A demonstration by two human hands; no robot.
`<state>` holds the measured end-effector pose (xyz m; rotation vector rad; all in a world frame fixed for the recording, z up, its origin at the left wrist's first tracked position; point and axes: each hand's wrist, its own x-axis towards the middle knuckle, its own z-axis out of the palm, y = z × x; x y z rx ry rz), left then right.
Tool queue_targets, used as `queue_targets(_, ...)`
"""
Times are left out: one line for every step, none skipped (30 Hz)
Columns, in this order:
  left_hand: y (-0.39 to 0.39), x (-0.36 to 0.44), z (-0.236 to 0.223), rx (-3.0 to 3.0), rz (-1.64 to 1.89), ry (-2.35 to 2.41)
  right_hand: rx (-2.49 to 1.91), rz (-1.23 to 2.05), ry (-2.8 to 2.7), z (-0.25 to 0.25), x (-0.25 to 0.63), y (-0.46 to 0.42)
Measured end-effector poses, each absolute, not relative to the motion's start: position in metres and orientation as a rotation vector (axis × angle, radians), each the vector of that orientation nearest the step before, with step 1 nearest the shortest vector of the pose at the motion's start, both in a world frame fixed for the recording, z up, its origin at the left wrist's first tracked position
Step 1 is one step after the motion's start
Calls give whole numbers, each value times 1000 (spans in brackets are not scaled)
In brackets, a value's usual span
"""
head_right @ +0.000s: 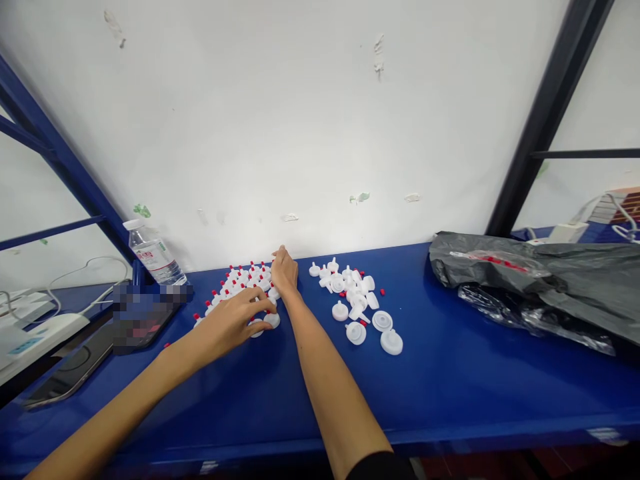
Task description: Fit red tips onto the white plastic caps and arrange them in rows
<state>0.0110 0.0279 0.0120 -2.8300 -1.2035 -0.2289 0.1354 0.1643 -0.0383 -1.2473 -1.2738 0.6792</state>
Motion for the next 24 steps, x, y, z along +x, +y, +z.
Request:
queue_targets(31,9,11,-2850,-229,-1205,-1247,680,-1274,-39,135,165)
queue_targets(34,7,10,-2870,-231,-1205,-1247,681,-1274,-39,135,165)
queue_targets(37,6,10,-2887,-229,-1200,-1248,683,-1274,-39,135,165)
queue_targets(39,4,10,-2898,-225,-1191,-1250,685,-1274,-39,135,166)
queue_targets(41,3,10,-2899,-216,-1184,-1251,687,-1274,-39,135,166)
queue_targets(41,3,11,-2893,-208,-1180,-1251,688,-1274,-39,135,166)
queue_targets(41,2,12,-2883,-202,-1183,-1251,689,-1273,-39,135,166)
queue_targets(39,1,14,-2871,-199,-1192,-1250,689,-1271,-39,135,166)
queue_targets(37,1,17,-2856,-201,-1213,-1248,690,-1270,-39,135,166)
queue_targets(34,0,20,-2838,-200,-1240,-1247,690,-1269,-39,135,166)
queue_targets(32,-1,23,-2821,-190,-1268,-1246,690,-1268,-39,135,165)
queue_targets(29,-1,25,-2803,-172,-1292,-1245,689,-1267,-39,135,165)
queue_targets(27,-2,27,-2786,-146,-1312,-1245,689,-1267,-39,135,165)
queue_targets(26,-3,28,-2772,-116,-1324,-1244,689,-1266,-39,135,164)
queue_targets(26,-3,29,-2761,-92,-1328,-1243,690,-1264,-39,135,164)
queue_targets(26,-4,28,-2752,-75,-1323,-1242,691,-1262,-39,135,164)
queue_targets(27,-4,27,-2746,-67,-1312,-1240,693,-1259,-39,135,164)
queue_targets(29,-3,26,-2741,-62,-1302,-1238,695,-1254,-38,135,164)
queue_targets(30,-3,25,-2735,-61,-1295,-1236,697,-1248,-38,135,164)
queue_targets(32,-3,24,-2723,-63,-1292,-1234,700,-1241,-38,135,165)
queue_targets(34,-2,24,-2704,-64,-1298,-1232,704,-1233,-38,135,165)
queue_targets(35,-2,23,-2684,-66,-1308,-1229,708,-1224,-38,135,165)
queue_targets(35,-2,23,-2663,-72,-1317,-1226,713,-1213,-39,135,165)
queue_targets(35,-3,23,-2645,-89,-1317,-1221,718,-1201,-40,135,165)
